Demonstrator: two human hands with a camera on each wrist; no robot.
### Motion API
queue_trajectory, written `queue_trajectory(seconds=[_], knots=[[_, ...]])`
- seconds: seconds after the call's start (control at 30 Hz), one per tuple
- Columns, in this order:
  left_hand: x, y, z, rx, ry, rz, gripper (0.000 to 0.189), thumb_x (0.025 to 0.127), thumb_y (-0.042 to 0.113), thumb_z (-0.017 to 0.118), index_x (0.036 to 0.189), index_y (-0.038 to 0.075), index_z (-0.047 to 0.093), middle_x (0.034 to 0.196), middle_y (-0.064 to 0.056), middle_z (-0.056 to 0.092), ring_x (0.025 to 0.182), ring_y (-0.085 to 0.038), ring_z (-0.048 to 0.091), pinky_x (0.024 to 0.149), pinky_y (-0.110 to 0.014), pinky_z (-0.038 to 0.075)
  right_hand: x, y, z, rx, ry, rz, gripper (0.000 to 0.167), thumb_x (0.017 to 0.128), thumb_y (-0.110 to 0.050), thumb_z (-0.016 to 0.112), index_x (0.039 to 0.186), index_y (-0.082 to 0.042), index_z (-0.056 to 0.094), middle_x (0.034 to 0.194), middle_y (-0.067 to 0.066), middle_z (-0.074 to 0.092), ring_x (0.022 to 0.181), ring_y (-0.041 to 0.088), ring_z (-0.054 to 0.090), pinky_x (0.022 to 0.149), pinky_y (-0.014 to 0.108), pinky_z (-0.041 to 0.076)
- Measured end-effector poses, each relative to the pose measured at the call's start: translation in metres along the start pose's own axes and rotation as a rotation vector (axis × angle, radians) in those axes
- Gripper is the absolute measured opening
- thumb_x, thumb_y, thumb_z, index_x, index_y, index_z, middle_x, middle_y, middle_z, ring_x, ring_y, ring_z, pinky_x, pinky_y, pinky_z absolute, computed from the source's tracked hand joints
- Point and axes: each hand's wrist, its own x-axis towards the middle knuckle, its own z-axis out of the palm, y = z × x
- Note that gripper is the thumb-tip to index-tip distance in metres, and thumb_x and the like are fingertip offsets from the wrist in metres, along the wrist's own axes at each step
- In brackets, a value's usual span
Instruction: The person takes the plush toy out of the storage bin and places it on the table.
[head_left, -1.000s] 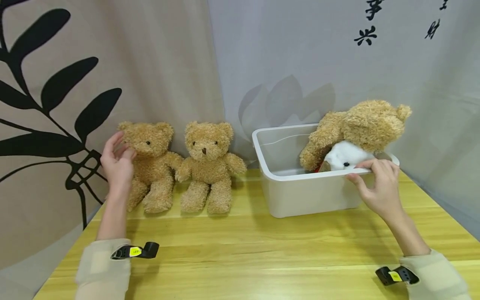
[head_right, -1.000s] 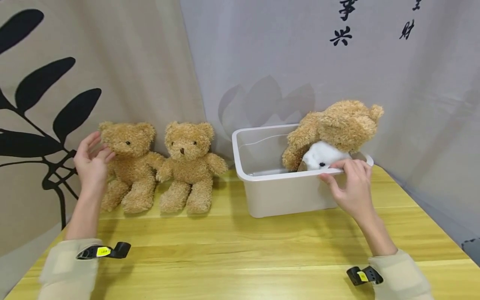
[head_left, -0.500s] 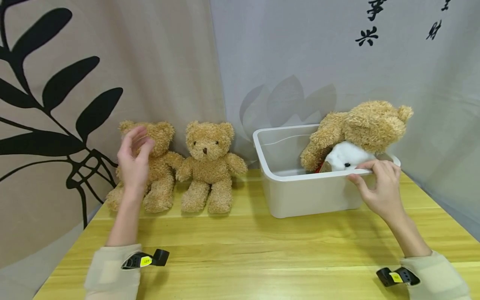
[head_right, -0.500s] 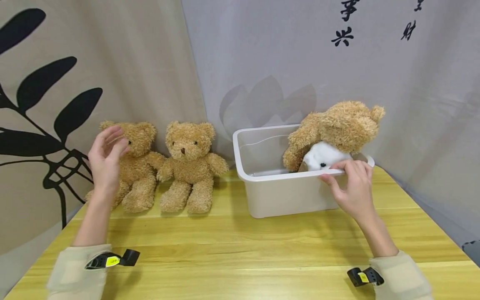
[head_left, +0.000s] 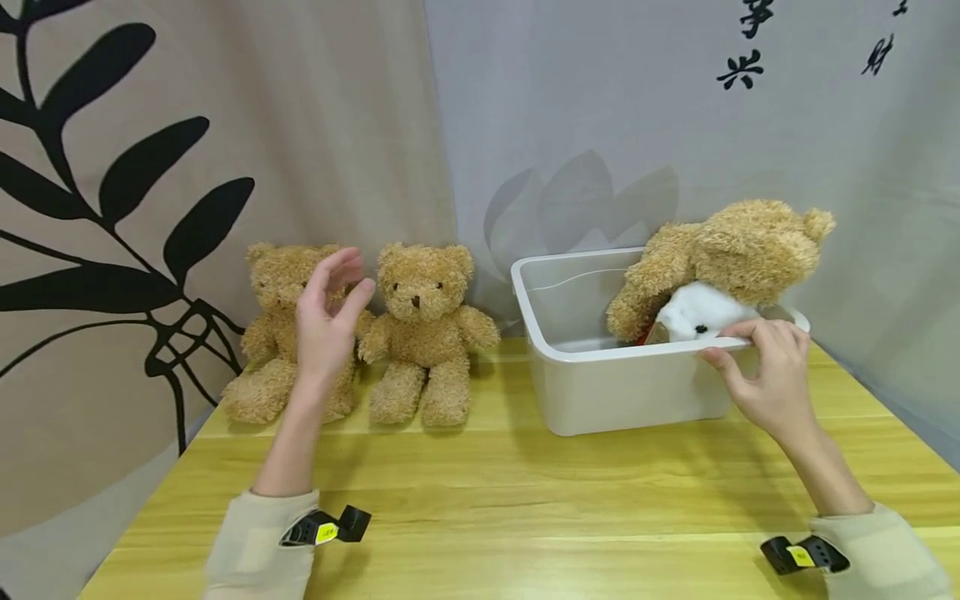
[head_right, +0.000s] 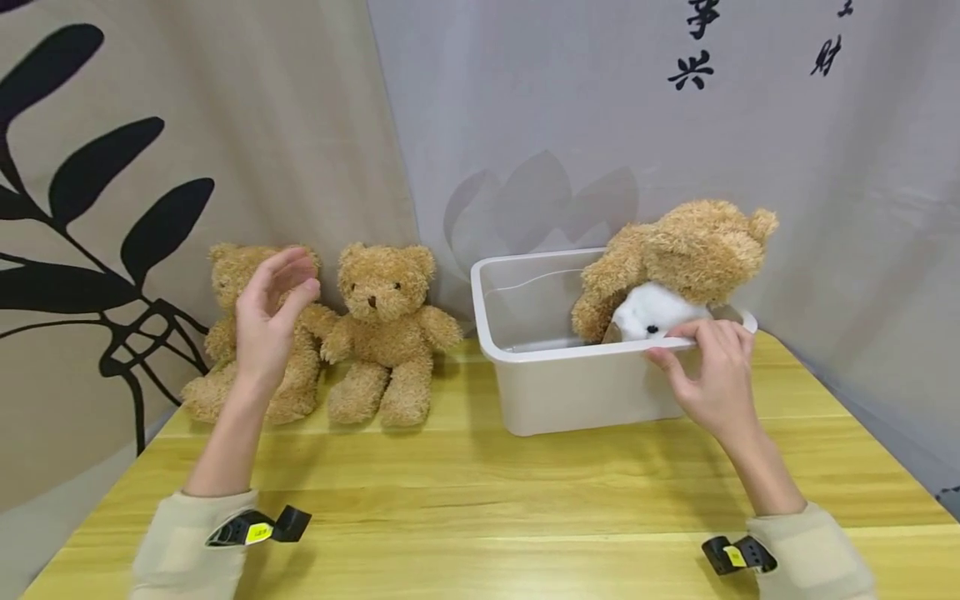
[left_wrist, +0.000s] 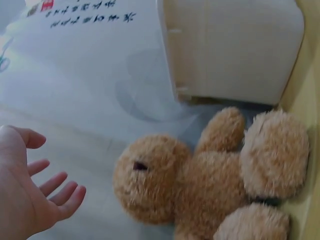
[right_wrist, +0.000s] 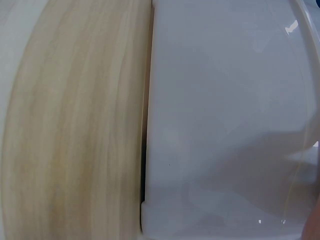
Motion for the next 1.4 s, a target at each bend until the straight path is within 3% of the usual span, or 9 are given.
queue_trajectory(seconds=[0.17, 0.3, 0.4, 0.63, 0.8, 1.07, 1.4], knots=[[-0.001, 0.005, 0.019, -0.045, -0.07, -0.026, 0.041, 0.099, 0.006, 0.063, 0.14, 0.003, 0.054, 0.13, -0.013, 0.06, 0.12, -0.024, 0.055, 0.102, -0.034, 0.047, 0.0, 0.001, -0.002, -0.007, -0.004, -0.002, 0.08, 0.088, -0.073, 0.053, 0.092, 0.007, 0.061, 0.086, 0.018, 0.06, 0.089, 0.034, 0.046, 0.099, 0.034, 0.021], [-0.003, 0.008, 0.034, -0.079, -0.108, -0.03, 0.043, 0.099, 0.007, 0.063, 0.14, 0.002, 0.053, 0.133, -0.022, 0.057, 0.124, -0.037, 0.052, 0.102, -0.038, 0.048, 0.0, 0.0, -0.003, -0.01, -0.009, -0.003, 0.08, 0.088, -0.073, 0.053, 0.091, 0.007, 0.061, 0.086, 0.018, 0.06, 0.089, 0.036, 0.046, 0.098, 0.035, 0.021], [-0.005, 0.008, 0.044, -0.105, -0.147, -0.009, 0.043, 0.099, 0.005, 0.063, 0.14, 0.0, 0.053, 0.131, -0.023, 0.057, 0.122, -0.04, 0.052, 0.099, -0.042, 0.049, 0.0, -0.001, -0.002, -0.01, -0.015, -0.005, 0.08, 0.089, -0.073, 0.053, 0.091, 0.007, 0.06, 0.086, 0.018, 0.06, 0.089, 0.036, 0.046, 0.099, 0.034, 0.021], [-0.011, 0.013, 0.072, -0.102, -0.251, 0.024, 0.041, 0.095, 0.003, 0.068, 0.135, -0.001, 0.056, 0.126, -0.019, 0.062, 0.117, -0.033, 0.057, 0.099, -0.048, 0.049, 0.001, 0.0, -0.002, -0.001, -0.007, -0.012, 0.079, 0.089, -0.072, 0.053, 0.092, 0.007, 0.061, 0.087, 0.019, 0.06, 0.09, 0.035, 0.046, 0.099, 0.035, 0.021], [-0.014, 0.02, 0.091, -0.098, -0.282, 0.045, 0.039, 0.094, 0.004, 0.069, 0.132, 0.001, 0.058, 0.124, -0.015, 0.064, 0.115, -0.024, 0.059, 0.097, -0.048, 0.051, 0.001, -0.001, -0.002, -0.004, -0.018, -0.01, 0.079, 0.089, -0.072, 0.053, 0.092, 0.007, 0.06, 0.087, 0.019, 0.06, 0.09, 0.037, 0.046, 0.1, 0.035, 0.021], [-0.018, 0.027, 0.124, -0.084, -0.33, 0.115, 0.042, 0.091, 0.003, 0.072, 0.131, -0.001, 0.058, 0.126, -0.017, 0.063, 0.114, -0.029, 0.059, 0.094, -0.045, 0.054, 0.0, -0.001, 0.0, 0.0, -0.016, -0.012, 0.078, 0.09, -0.071, 0.053, 0.092, 0.006, 0.06, 0.087, 0.019, 0.061, 0.09, 0.037, 0.047, 0.1, 0.036, 0.021], [-0.022, 0.04, 0.171, -0.068, -0.414, 0.169, 0.045, 0.088, 0.004, 0.075, 0.129, 0.0, 0.059, 0.123, -0.013, 0.062, 0.112, -0.023, 0.059, 0.092, -0.038, 0.055, 0.0, 0.001, -0.001, 0.004, -0.014, -0.008, 0.077, 0.089, -0.071, 0.054, 0.091, 0.006, 0.06, 0.086, 0.018, 0.06, 0.09, 0.036, 0.046, 0.1, 0.035, 0.02]])
